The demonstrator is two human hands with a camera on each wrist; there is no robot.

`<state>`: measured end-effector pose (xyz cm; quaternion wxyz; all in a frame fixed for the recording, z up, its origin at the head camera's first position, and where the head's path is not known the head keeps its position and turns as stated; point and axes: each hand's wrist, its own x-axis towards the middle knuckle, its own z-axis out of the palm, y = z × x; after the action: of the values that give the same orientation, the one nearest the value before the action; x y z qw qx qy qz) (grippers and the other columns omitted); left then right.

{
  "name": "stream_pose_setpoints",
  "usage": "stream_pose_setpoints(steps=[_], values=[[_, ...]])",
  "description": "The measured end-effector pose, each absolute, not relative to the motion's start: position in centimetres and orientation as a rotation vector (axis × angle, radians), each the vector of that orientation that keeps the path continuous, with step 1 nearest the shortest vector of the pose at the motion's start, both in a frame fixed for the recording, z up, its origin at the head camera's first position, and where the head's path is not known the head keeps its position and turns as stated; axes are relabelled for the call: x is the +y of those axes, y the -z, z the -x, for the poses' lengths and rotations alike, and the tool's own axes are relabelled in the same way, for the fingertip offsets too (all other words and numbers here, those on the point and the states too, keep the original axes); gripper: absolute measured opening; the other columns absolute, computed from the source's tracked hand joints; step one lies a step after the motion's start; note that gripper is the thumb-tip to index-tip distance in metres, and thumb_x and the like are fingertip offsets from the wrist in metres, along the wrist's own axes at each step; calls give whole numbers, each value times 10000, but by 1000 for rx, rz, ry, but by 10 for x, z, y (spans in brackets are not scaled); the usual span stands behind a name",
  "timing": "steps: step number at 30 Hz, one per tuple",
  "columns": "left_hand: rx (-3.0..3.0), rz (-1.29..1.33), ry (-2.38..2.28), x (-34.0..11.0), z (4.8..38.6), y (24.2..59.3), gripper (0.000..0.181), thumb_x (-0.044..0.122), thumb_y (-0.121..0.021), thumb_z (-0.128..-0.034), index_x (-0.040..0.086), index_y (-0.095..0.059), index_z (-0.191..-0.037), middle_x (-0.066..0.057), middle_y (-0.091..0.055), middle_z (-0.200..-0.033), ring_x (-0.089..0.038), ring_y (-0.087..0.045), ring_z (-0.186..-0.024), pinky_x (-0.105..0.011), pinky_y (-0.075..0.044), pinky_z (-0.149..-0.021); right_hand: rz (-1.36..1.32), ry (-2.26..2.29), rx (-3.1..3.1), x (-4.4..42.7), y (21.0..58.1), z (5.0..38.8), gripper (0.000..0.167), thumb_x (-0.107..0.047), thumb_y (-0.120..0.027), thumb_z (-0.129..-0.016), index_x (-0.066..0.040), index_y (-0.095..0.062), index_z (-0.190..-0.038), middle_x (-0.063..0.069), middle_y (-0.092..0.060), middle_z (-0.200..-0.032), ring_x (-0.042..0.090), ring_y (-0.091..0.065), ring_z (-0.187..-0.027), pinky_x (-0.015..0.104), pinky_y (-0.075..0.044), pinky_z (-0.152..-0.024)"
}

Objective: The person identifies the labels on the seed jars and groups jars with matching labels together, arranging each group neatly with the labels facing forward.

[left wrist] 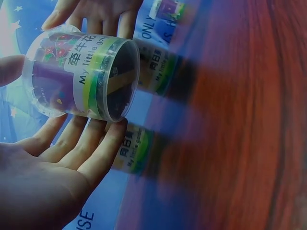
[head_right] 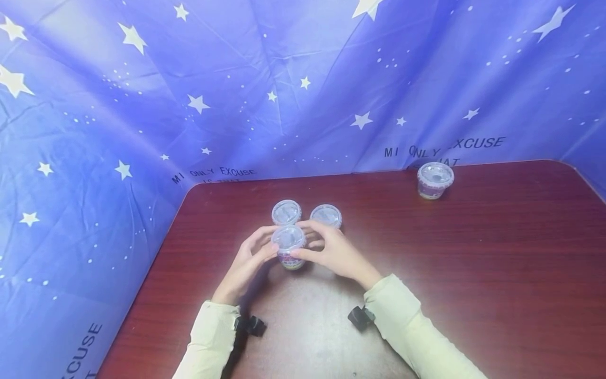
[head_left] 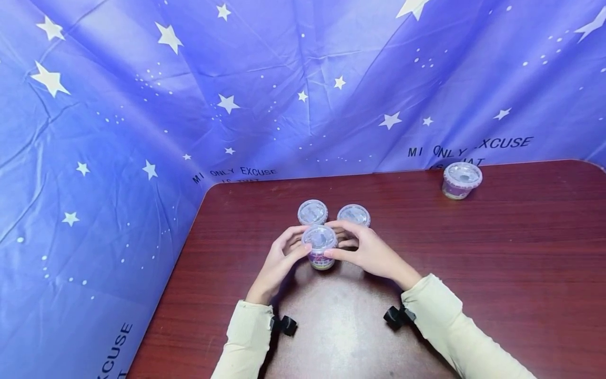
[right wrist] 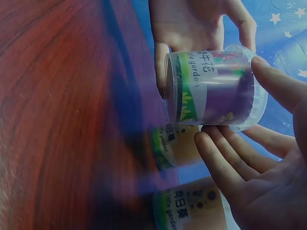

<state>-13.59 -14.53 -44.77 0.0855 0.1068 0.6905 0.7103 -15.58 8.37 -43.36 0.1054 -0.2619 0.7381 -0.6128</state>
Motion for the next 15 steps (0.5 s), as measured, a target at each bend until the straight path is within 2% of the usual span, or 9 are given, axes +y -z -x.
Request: stream_pose_setpoints(steps=[15], values=[[2108,-253,-2075,-159,134,460,418,92,-625,-944,-15,-542,-1339,-222,-603,-1294,-127,-626,-1116,-244,-521,-949,758,1770,2163,64,448,155,556,-119,-793,-843,-43,-558,-1341,132,-647,-1219,278,-633,-1142,324,-548,-956]])
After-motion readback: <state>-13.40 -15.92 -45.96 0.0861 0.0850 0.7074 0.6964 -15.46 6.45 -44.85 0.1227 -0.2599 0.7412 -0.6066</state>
